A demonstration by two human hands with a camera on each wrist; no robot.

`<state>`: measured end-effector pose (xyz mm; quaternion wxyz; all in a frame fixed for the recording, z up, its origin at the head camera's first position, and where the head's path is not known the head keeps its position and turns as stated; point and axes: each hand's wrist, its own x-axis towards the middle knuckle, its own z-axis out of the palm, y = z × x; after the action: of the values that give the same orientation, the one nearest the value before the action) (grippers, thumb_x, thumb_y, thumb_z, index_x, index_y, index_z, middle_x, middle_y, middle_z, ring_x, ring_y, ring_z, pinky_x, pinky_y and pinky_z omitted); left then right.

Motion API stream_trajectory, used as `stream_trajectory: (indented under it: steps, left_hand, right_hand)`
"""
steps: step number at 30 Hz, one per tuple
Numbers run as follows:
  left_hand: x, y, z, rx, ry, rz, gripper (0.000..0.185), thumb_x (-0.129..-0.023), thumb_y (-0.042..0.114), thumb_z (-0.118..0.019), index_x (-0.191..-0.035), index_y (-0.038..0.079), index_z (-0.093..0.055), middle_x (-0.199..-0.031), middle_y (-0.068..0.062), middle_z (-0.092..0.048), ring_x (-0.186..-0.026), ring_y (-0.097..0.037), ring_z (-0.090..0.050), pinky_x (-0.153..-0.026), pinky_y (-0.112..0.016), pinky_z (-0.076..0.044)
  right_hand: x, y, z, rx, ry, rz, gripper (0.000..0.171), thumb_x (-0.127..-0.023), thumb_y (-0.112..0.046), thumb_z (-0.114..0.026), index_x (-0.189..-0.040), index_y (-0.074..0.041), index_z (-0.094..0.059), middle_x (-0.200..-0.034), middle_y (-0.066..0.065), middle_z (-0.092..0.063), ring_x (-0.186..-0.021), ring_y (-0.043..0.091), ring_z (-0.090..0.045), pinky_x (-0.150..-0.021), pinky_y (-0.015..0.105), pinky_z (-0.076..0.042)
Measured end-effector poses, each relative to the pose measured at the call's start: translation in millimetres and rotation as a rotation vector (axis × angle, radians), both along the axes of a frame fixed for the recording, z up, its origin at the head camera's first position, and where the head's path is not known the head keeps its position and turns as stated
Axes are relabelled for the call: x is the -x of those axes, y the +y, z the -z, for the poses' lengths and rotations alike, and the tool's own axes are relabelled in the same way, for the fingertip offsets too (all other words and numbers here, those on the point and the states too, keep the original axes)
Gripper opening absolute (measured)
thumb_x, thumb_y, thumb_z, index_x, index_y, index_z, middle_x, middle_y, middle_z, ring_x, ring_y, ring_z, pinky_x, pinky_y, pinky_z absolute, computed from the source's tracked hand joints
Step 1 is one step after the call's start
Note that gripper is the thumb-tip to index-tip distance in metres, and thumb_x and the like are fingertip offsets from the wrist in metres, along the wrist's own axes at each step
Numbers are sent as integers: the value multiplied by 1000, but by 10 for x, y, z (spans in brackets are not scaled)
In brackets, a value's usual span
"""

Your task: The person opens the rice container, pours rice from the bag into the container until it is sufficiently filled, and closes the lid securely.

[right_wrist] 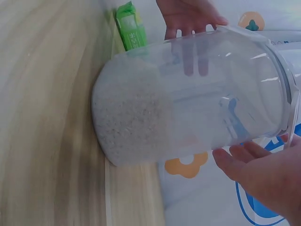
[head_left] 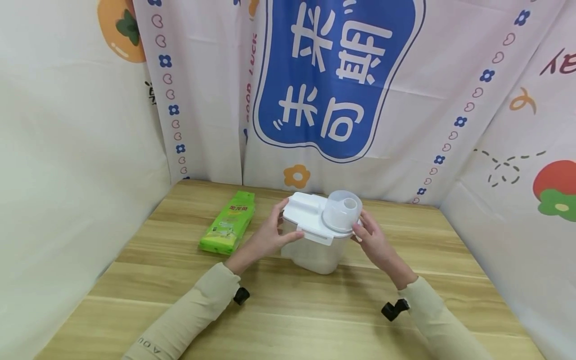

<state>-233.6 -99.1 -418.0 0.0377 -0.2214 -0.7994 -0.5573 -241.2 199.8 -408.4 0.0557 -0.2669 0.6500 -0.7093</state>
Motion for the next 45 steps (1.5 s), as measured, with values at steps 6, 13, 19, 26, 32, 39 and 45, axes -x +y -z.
stream_trajectory:
  steps: [6, 13, 19, 26, 32, 39, 45]
  left_hand:
    - [-22, -11, -23, 31, -20, -11, 97, -87, 40, -74, -158, 26, -10, -154, -8, -35, -133, -38, -46, -91, -47, -55]
    - [-28, -12, -7, 71, 28, 14, 110, -82, 33, -80, -159, 22, -2, -159, -6, -30, -140, -35, -41, -97, -50, -52]
    - [-43, 42, 37, 124, 134, -18, 115, -78, 21, -85, -157, 19, -1, -154, -7, -38, -138, -24, -44, -114, -48, -38]
    - [-47, 72, 64, 165, 242, -113, 104, -74, 23, -86, -153, 13, -19, -146, -11, -49, -131, -27, -52, -107, -45, -46]
    - [-35, 82, 57, 171, 303, -132, 99, -73, 22, -86, -149, 8, -25, -144, -15, -51, -128, -29, -55, -103, -44, -49]
    - [1, 60, 63, 192, 314, -140, 100, -74, 27, -84, -152, 10, -24, -143, -14, -53, -122, -29, -60, -97, -41, -54]
    - [29, 55, 74, 174, 296, -120, 102, -76, 26, -83, -156, 13, -20, -148, -13, -49, -125, -33, -58, -95, -42, -55]
  right_hand:
    - [31, 12, -10, -17, 3, -18, 55, -104, -18, -49, -152, -3, -26, -132, -13, -55, -118, 1, -55, -98, 21, -49]
    - [32, 21, -21, -53, 1, 52, 62, -101, -21, -56, -150, 4, -29, -129, -14, -58, -113, 2, -58, -92, 19, -51]
    - [9, 50, -22, -94, 43, 128, 38, -97, -21, -64, -133, -19, -55, -124, -16, -62, -116, 0, -57, -92, 17, -50]
    - [28, 53, -4, -126, 84, 162, 27, -95, -18, -65, -121, -23, -60, -119, -15, -65, -115, -1, -58, -93, 16, -50]
    - [36, 67, -36, -137, 57, 157, 24, -95, -15, -65, -118, -20, -59, -117, -16, -65, -115, -3, -57, -92, 14, -49]
    - [33, 78, -25, -191, 59, 109, 21, -97, -17, -63, -115, -22, -54, -123, -11, -60, -112, 1, -60, -82, 22, -53]
    - [32, 74, -3, -181, 56, 52, 24, -97, -19, -62, -116, -25, -48, -121, -10, -61, -107, 5, -61, -77, 25, -50]
